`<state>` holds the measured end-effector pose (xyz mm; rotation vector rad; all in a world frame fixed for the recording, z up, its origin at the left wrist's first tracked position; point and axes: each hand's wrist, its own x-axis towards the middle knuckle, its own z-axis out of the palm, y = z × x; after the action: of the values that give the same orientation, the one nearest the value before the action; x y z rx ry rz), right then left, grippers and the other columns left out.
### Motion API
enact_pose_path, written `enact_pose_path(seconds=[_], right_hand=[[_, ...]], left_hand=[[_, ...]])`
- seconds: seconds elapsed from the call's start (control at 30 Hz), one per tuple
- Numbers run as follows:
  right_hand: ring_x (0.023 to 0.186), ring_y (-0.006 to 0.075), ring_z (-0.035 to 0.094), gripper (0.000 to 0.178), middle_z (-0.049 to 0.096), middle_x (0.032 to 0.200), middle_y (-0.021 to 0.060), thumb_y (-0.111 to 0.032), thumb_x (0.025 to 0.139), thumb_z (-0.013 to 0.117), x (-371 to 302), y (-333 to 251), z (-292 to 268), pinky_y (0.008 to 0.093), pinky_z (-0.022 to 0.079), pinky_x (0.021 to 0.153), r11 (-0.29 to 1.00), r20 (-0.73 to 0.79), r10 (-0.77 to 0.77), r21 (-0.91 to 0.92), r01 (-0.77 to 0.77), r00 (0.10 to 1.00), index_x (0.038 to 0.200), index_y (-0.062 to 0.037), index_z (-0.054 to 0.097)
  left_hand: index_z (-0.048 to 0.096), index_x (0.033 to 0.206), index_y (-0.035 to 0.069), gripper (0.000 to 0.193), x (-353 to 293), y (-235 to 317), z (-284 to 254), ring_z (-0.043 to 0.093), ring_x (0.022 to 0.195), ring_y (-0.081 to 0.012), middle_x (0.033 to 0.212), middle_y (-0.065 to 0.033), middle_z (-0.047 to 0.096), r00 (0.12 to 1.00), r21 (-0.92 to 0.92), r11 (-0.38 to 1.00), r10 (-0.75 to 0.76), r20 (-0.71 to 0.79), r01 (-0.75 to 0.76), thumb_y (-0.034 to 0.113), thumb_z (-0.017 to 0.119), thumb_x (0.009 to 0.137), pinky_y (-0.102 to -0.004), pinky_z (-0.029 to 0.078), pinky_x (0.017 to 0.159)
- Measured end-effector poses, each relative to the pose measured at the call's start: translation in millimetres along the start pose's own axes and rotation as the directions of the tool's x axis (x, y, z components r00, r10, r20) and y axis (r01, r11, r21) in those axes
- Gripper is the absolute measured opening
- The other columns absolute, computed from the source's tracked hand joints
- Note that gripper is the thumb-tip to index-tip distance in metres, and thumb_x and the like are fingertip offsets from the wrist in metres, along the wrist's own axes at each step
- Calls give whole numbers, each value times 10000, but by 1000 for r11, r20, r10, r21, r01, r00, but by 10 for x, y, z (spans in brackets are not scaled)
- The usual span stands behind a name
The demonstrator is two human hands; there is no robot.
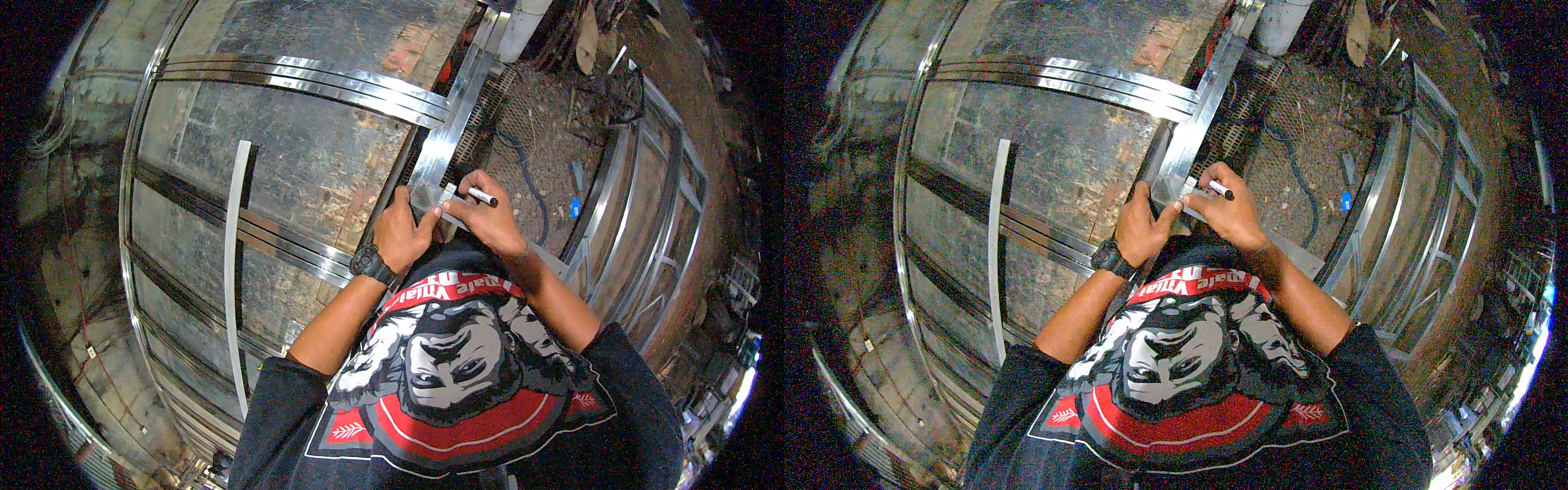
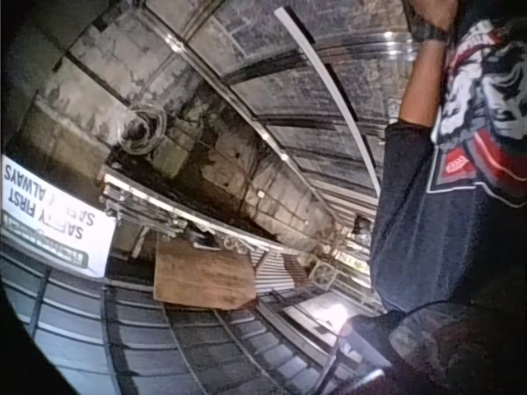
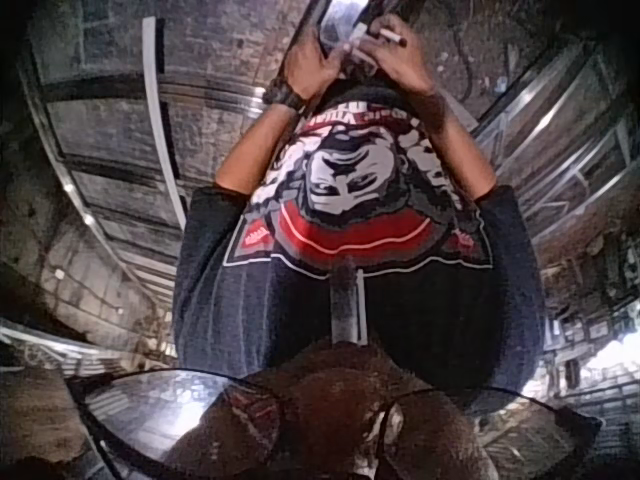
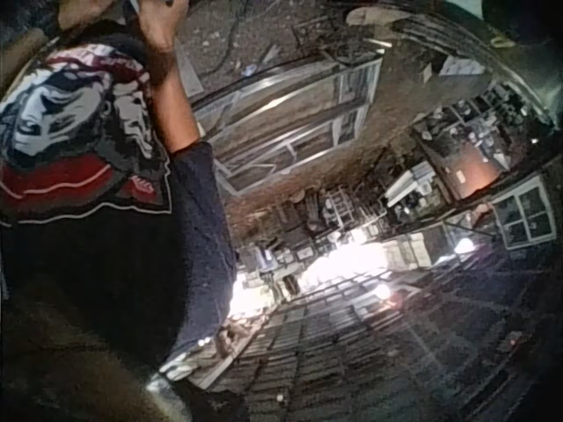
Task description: The person uses a try square and a marker to draw straight lines on a metal sheet. They reposition the square multiple times to mark several parallel lines across the surface.
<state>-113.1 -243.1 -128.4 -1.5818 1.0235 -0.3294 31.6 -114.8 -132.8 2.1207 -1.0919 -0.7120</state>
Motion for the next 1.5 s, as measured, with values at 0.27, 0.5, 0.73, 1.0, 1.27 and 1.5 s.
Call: enact_pose_path(seconds=[0.27,0.5,0.73,1.0,1.27,1.5], right_hand=[[730,77,498,366,536,801,-34,-141,787,865,-29,-22,-39,260,426,641,998,15,17,66,-18,1000,1019,-70,590],[784,97,572,418,599,846,7,-195,842,834,-88,-110,-261,273,471,688,996,111,-55,82,46,992,1125,-54,561],[780,182,606,378,617,851,71,-201,853,801,-117,-3,-108,347,495,708,996,-7,-65,-59,65,998,1100,-52,556],[761,200,611,364,606,823,73,-194,839,795,-81,2,-69,365,502,706,991,-29,-93,-98,90,995,1074,-54,554],[841,188,665,298,675,910,97,-196,910,754,-34,-73,-183,341,535,769,983,58,-126,-126,133,990,1101,-37,590],[838,144,670,271,723,970,42,-185,1003,665,151,36,-625,298,547,776,892,190,182,380,-243,965,1250,-74,666]], left_hand=[[518,1107,-63,588,30,-11,-6,658,674,-449,725,-261,630,999,8,999,-35,30,35,436,751,901,-515,496,604],[535,1138,-74,618,40,-5,-18,674,678,-414,734,-249,636,996,11,998,-69,52,68,441,766,886,-497,509,605],[526,1166,-70,605,40,61,10,692,775,-471,837,-309,671,997,-34,998,-55,59,57,416,760,893,-522,528,663],[552,1118,-72,588,63,116,-101,701,787,-466,835,-300,679,987,-87,991,-88,135,100,422,768,884,-508,535,679],[594,1115,-80,616,64,-59,54,698,752,-393,846,-266,692,999,-89,996,-28,16,29,438,796,849,-461,536,687],[602,1152,-78,586,99,-132,68,679,798,-346,903,-242,687,996,-80,995,-59,67,64,390,797,860,-438,528,741]])
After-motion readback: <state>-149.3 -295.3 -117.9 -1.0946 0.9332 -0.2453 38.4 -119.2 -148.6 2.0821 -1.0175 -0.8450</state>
